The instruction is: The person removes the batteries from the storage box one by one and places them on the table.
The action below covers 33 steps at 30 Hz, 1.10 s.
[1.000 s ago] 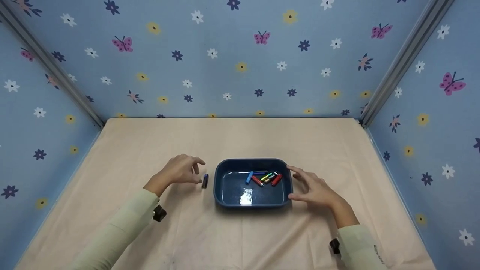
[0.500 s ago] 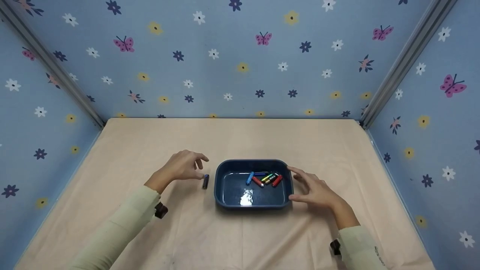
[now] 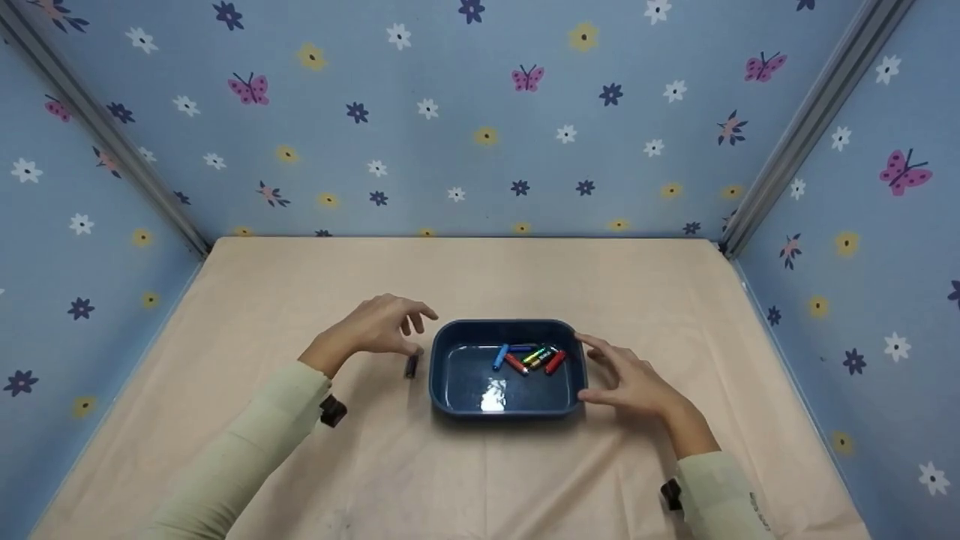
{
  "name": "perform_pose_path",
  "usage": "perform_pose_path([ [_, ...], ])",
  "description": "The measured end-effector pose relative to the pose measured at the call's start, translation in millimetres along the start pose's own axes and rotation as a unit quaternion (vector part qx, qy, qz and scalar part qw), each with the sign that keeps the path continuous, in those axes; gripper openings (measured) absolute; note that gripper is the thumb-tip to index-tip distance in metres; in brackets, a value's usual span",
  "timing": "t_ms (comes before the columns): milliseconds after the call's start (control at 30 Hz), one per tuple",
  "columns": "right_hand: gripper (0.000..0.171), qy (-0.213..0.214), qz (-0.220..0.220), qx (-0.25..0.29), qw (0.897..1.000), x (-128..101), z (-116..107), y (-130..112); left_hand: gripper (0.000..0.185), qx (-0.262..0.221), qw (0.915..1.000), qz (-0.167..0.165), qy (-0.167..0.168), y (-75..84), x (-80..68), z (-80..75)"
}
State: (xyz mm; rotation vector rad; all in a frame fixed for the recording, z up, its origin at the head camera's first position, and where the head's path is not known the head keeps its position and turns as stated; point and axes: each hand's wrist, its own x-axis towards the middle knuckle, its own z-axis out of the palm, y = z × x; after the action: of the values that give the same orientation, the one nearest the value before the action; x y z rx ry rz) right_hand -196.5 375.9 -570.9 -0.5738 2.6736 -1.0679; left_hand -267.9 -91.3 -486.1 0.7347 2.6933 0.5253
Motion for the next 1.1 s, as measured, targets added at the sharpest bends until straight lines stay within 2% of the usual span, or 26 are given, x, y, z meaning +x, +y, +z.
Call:
perform_pose_path([
  [233,0.093,-0.003,0.01,0.01,1.0,0.9,0.1,0.5,0.057,-0.017,0.9991,0.036,-0.017,12.9,10.1,-0.7],
  [467,0.094,-0.002,0.012,0.008,1.0,0.5,0.5,0.1,0.06,-0.021,0.9981,0.04,-0.041,30.0,19.5,-0.5],
  [800,0.093,-0.008,0.015,0.009,1.0,1.8,-0.1,-1.3,0.06,0.042,0.9959,0.054,-0.059,47.7,35.4,7.6],
  [1100,0.092,-0.007,-0.002,0.011,1.0,1.6,0.3,0.1,0.058,0.061,0.9939,0.069,-0.06,60.8,44.9,11.1],
])
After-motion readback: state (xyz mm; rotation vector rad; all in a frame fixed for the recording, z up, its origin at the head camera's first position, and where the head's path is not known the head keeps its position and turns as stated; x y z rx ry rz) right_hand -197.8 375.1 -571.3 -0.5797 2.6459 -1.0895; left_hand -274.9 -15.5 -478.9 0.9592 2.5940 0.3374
